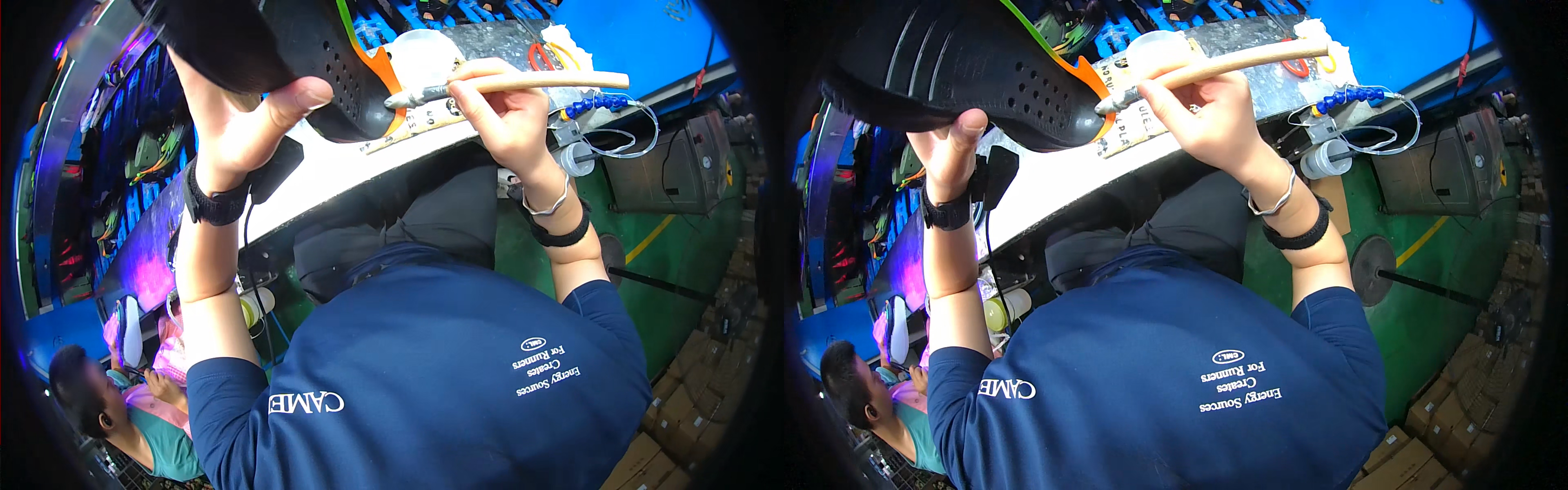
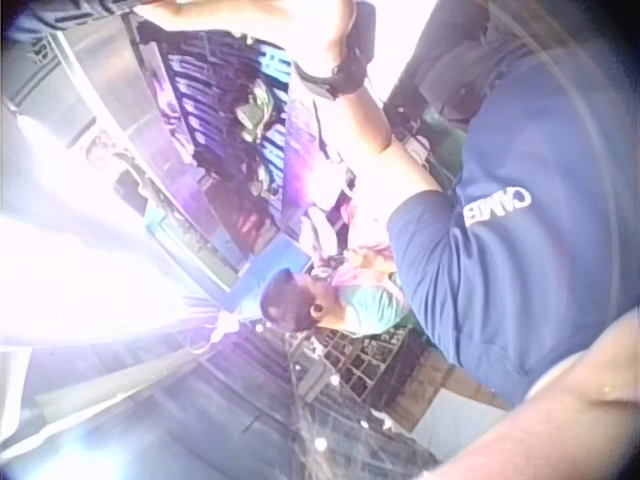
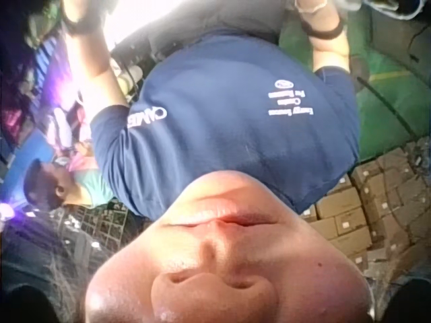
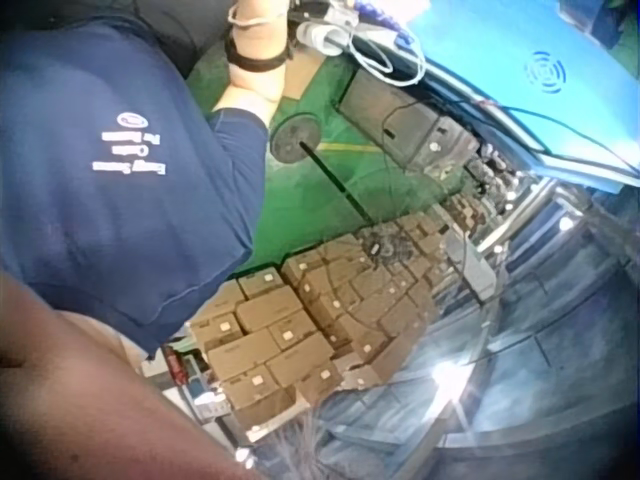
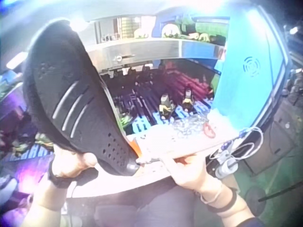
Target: Apply adhesive to the edges of shoe soles using a brush and place them on a conveyor.
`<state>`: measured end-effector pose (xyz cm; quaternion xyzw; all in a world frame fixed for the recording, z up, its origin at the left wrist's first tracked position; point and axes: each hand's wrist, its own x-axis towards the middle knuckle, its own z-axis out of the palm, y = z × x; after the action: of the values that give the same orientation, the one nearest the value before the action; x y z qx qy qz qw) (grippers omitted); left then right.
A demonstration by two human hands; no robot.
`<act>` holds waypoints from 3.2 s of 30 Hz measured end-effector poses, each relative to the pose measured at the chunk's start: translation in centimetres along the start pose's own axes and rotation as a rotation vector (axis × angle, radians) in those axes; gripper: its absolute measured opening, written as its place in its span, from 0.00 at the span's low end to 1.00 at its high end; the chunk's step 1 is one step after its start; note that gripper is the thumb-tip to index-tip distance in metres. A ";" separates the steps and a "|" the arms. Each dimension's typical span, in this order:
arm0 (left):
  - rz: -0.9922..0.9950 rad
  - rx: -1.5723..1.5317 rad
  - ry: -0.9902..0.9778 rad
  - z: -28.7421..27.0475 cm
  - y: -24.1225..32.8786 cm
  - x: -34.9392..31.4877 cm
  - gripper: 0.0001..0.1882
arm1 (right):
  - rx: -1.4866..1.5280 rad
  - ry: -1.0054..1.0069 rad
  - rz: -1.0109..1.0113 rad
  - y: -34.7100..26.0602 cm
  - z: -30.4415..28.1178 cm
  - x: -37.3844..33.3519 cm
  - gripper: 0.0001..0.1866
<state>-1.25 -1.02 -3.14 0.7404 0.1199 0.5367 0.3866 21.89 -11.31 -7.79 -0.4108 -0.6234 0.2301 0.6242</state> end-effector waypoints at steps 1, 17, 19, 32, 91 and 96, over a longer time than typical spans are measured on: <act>0.005 0.014 0.001 0.1 0.1 -0.1 0.28 | -0.011 0.000 -0.006 0.0 0.1 -0.2 0.05; 0.062 0.024 0.010 2.7 -0.1 2.6 0.40 | 0.087 0.092 0.021 0.2 -0.4 1.4 0.05; -0.059 -0.057 -0.008 3.2 -0.3 3.4 0.40 | 0.092 0.088 -0.021 0.8 -0.7 2.4 0.05; -0.943 -1.177 -0.588 4.2 0.4 20.9 0.32 | 0.284 0.598 -0.022 1.1 -11.9 -0.9 0.04; 0.018 1.129 0.626 -35.7 10.3 15.2 0.41 | 0.231 0.525 0.139 -1.1 -0.3 2.0 0.07; -0.091 0.966 0.561 -32.5 14.2 16.1 0.44 | 0.272 0.521 0.138 -1.2 -1.5 1.0 0.07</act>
<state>-27.08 13.36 22.21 0.6564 0.4823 0.5798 -0.0202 23.15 -11.51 -6.03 -0.4099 -0.3765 0.2403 0.7953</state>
